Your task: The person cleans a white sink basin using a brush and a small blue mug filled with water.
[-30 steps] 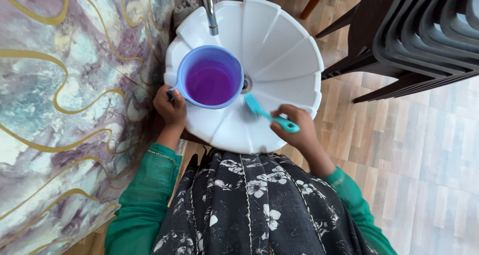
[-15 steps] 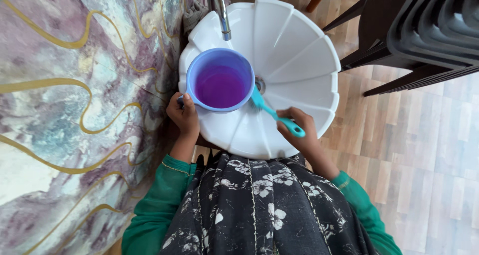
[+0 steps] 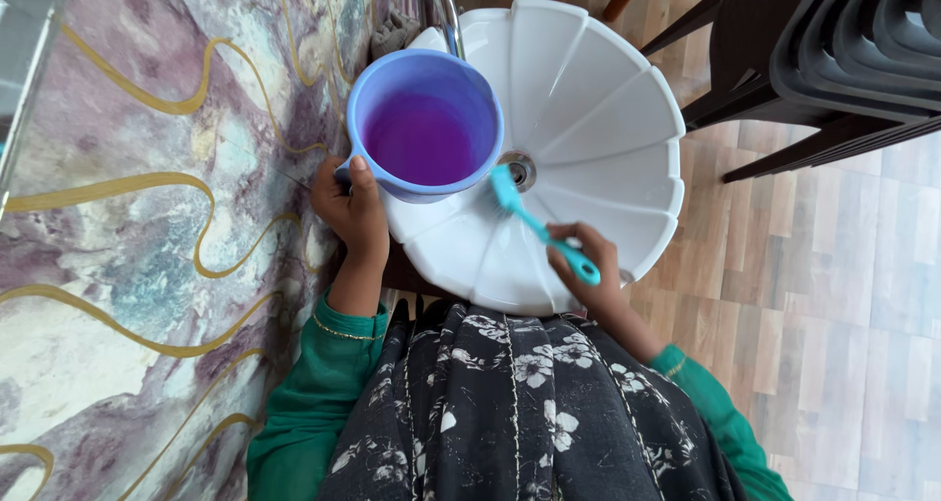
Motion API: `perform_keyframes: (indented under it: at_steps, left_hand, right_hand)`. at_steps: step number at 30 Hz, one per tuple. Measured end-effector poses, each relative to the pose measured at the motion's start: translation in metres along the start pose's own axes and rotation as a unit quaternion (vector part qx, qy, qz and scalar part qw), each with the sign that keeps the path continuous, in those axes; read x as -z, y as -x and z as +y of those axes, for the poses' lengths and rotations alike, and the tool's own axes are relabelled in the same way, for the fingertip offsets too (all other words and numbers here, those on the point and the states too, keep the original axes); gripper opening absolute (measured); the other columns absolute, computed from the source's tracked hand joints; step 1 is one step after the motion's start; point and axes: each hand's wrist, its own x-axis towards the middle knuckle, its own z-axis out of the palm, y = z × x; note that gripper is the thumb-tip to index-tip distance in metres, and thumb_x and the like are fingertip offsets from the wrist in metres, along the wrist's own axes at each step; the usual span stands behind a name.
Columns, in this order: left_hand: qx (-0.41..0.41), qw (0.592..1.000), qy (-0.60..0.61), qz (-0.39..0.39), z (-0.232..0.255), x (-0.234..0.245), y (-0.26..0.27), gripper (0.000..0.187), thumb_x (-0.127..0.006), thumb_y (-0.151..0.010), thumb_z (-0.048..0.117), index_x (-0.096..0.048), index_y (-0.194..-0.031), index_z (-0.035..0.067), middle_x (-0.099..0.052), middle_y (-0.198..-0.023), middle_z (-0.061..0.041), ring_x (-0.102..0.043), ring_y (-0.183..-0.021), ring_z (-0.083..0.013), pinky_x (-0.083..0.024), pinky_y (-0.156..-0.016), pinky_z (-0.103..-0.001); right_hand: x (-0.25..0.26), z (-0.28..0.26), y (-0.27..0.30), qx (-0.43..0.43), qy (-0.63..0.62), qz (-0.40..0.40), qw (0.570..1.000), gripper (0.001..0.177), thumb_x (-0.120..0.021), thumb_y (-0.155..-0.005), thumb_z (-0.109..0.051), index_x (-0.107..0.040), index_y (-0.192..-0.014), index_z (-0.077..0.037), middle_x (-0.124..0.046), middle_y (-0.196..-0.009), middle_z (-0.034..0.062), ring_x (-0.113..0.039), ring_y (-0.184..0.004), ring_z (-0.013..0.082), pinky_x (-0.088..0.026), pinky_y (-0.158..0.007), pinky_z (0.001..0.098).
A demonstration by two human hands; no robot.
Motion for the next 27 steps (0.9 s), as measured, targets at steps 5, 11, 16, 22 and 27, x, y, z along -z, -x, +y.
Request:
perform_keyframes:
  at_steps: [5,11,16,22,27]
  left_hand:
    - [0.001,1.0,0.024,0.019,0.012,0.002,-0.005,0.056,-0.063,-0.104,0.052,-0.047,-0.078,0.006,-0.044,-0.068,0.003,-0.039,-0.066,-0.0067,-0.031,-0.059,-0.029]
    - [-0.001,0.999,0.026,0.031,0.017,0.003,-0.004,0.058,-0.063,-0.105,0.052,-0.042,-0.076,0.007,-0.038,-0.069,0.004,-0.035,-0.066,-0.0067,-0.029,-0.06,-0.03]
    - [0.008,0.999,0.035,0.036,0.024,0.009,0.0,0.056,-0.064,-0.106,0.05,-0.045,-0.078,0.005,-0.043,-0.071,0.004,-0.037,-0.069,-0.0064,-0.031,-0.061,-0.029]
    - [0.019,0.998,0.046,0.046,0.025,0.014,0.005,0.056,-0.064,-0.105,0.049,-0.045,-0.077,0.005,-0.044,-0.069,0.004,-0.037,-0.068,-0.0057,-0.03,-0.06,-0.028]
    - [0.021,0.997,0.049,0.055,0.021,0.019,0.01,0.055,-0.065,-0.105,0.048,-0.044,-0.078,0.005,-0.043,-0.07,0.004,-0.037,-0.068,-0.0055,-0.03,-0.06,-0.028]
  right_hand:
    - [-0.011,0.003,0.018,0.075,-0.131,-0.114,0.982,0.02,-0.07,-0.092,-0.009,-0.062,-0.106,0.002,-0.073,-0.122,0.0192,-0.072,-0.113,0.0248,-0.061,-0.094,0.0366]
    - [-0.02,-0.015,-0.01,0.055,0.085,-0.016,0.995,0.028,-0.074,-0.087,-0.01,-0.059,-0.107,0.003,-0.068,-0.123,0.02,-0.071,-0.099,0.0284,-0.058,-0.082,0.0382]
    - [-0.04,-0.021,-0.004,0.148,-0.093,-0.108,0.979,0.026,-0.073,-0.091,-0.008,-0.058,-0.111,0.0,-0.065,-0.127,0.0204,-0.068,-0.109,0.0342,-0.058,-0.087,0.0381]
    - [-0.036,-0.014,-0.016,0.086,0.086,-0.047,0.991,0.027,-0.076,-0.087,-0.01,-0.06,-0.107,-0.002,-0.069,-0.122,0.0157,-0.072,-0.1,0.0287,-0.057,-0.08,0.0371]
    - [-0.052,-0.027,-0.019,0.085,-0.086,-0.08,0.989,0.028,-0.074,-0.087,-0.009,-0.059,-0.109,-0.002,-0.065,-0.123,0.017,-0.069,-0.104,0.0314,-0.058,-0.075,0.0378]
